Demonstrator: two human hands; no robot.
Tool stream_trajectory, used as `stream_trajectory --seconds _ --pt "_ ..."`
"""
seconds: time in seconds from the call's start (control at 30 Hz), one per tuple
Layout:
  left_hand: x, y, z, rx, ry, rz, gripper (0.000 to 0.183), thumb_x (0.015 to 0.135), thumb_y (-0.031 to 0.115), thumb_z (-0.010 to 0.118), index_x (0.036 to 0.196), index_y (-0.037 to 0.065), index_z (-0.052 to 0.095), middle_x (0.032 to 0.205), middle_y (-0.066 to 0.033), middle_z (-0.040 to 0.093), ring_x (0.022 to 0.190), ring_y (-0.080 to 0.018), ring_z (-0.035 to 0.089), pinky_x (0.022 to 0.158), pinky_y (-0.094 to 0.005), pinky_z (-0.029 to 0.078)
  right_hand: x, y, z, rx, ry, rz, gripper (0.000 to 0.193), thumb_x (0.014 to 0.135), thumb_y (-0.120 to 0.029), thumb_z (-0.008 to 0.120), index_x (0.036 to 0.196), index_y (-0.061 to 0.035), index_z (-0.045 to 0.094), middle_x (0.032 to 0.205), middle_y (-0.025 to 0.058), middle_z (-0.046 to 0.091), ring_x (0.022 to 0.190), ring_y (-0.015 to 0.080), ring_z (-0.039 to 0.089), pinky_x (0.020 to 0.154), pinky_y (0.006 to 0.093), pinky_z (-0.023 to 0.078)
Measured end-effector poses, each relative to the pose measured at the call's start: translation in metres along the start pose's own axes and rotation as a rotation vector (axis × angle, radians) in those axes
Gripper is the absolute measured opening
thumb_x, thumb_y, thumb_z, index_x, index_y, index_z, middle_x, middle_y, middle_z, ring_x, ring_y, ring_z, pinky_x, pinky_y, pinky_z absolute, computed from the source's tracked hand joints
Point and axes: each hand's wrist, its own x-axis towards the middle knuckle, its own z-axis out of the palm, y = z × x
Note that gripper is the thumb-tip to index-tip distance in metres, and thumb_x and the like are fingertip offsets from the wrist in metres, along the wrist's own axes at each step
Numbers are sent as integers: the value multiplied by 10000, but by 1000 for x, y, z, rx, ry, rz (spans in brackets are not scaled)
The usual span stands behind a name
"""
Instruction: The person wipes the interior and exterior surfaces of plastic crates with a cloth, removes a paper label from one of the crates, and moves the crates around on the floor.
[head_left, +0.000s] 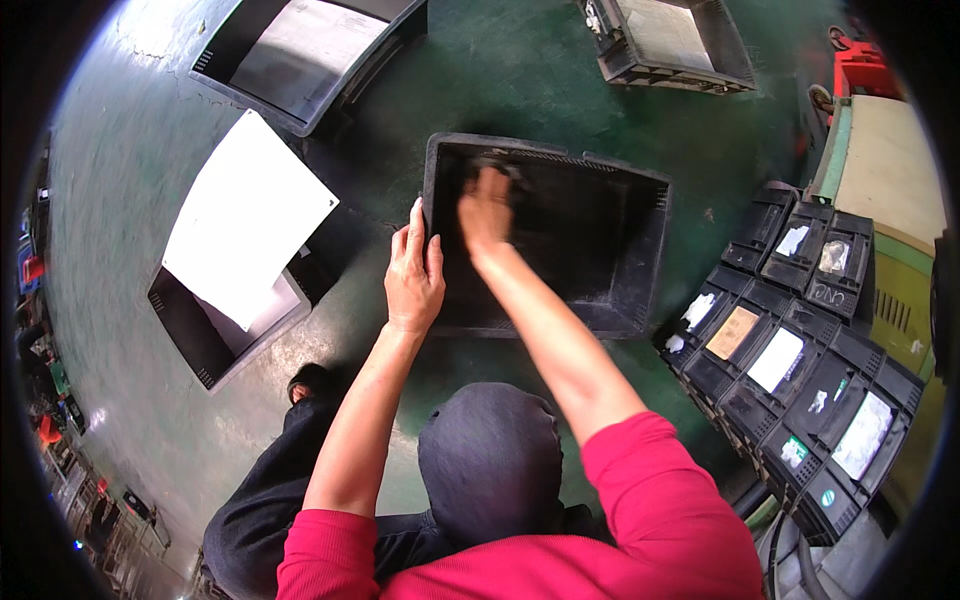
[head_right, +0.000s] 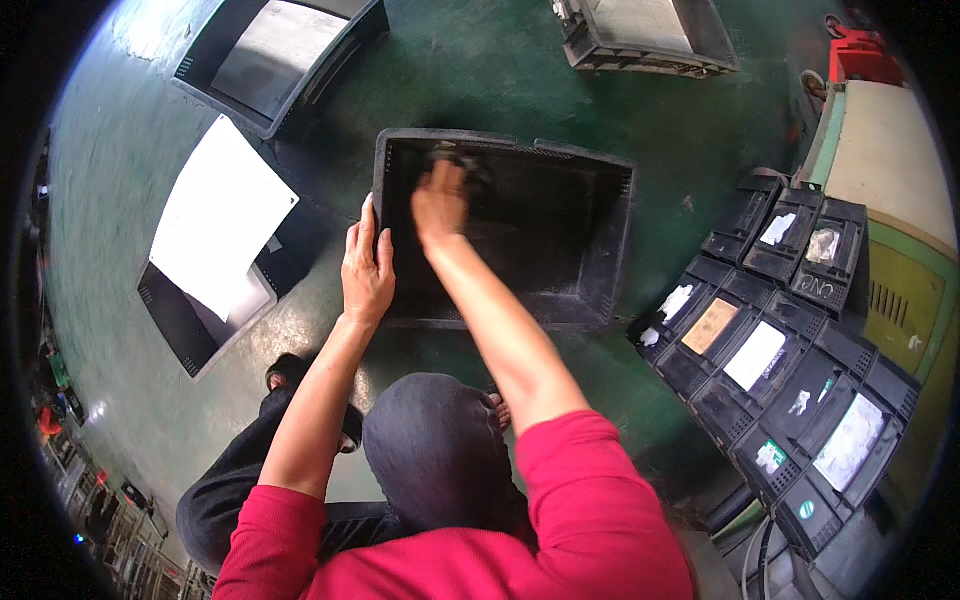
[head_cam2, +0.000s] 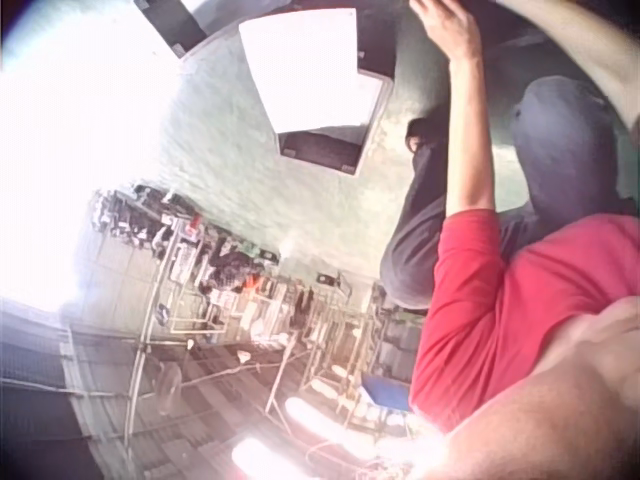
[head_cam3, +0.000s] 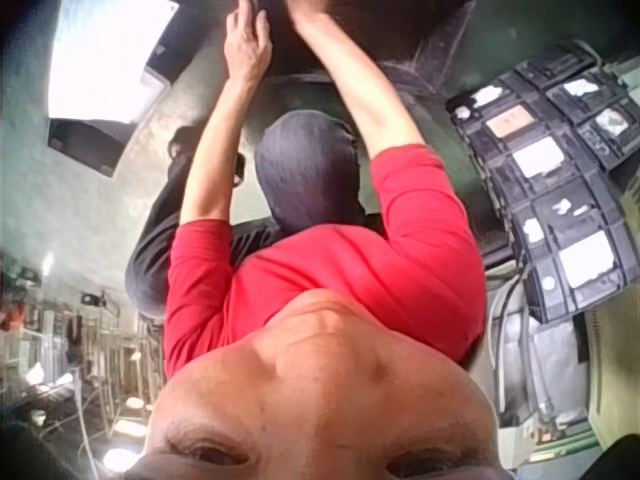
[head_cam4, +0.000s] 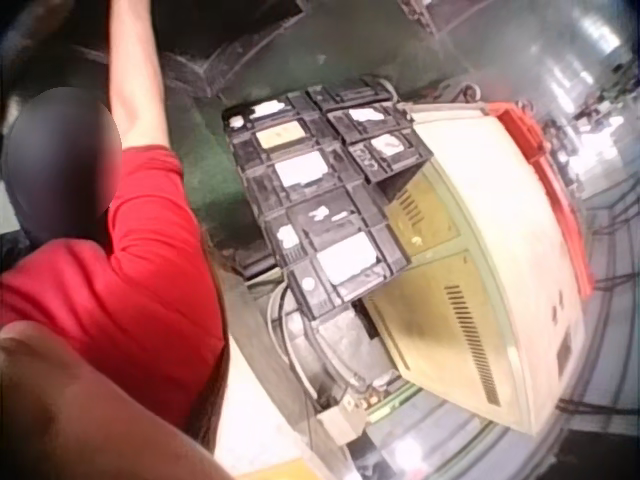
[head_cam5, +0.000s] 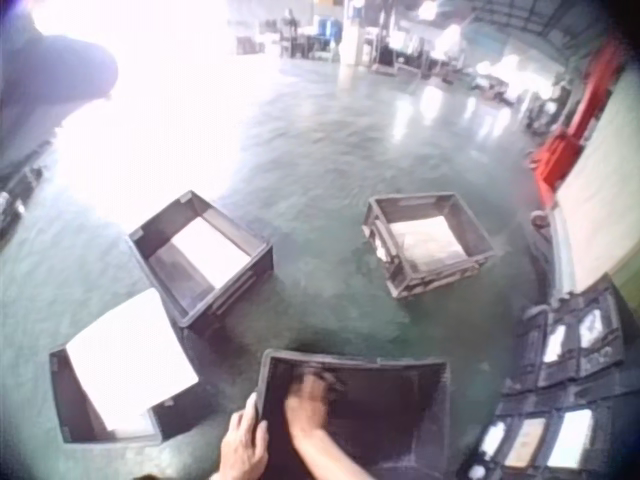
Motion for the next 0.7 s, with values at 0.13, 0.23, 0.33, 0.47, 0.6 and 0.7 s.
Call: stream_trajectory --seconds 0.13,0.23,0.33,0.47,0.6,0.7 --pt "0 -8 2 -61 50 -3 489 895 108 473 1365 91 339 1038 -201 517 900 -357 547 773 -390 451 8 -13 -18 263 -99 -139 169 746 -99 549 838 6 645 1094 151 416 1042 332 413 829 412 465" --pt "2 -13 2 -18 75 12 503 893 143 495 1371 132 337 1020 -178 513 870 -339 565 734 -382 477 -10 2 -26 267 -351 -405 233 706 -74 569 909 21 633 1224 194 408 1110 368 422 864 418 459" --pt "-3 -13 3 -35 71 -59 496 901 175 493 1373 165 341 1033 -159 519 869 -320 576 733 -384 485 -55 25 -46 378 -599 -544 232 705 -62 558 899 27 650 1329 175 392 1153 352 450 885 411 464" --pt "-2 -4 2 46 28 -64 489 904 202 490 1371 181 346 1038 -144 528 861 -315 588 718 -390 495 -58 60 -38 531 -750 -542 205 682 -53 565 847 -71 685 1244 137 496 975 341 579 820 402 497" --pt "-4 -5 -2 26 39 -91 481 908 171 476 1371 155 349 975 -157 530 857 -321 561 753 -370 454 -34 101 -59 548 -357 -415 198 686 -107 647 881 -134 671 1026 81 557 904 261 588 733 340 510" --pt "-3 0 0 26 42 -99 483 907 171 479 1371 149 347 978 -160 529 866 -321 560 763 -372 451 -13 183 -65 286 -157 -72 161 757 -164 622 913 -141 657 1005 100 560 890 283 599 711 394 522"
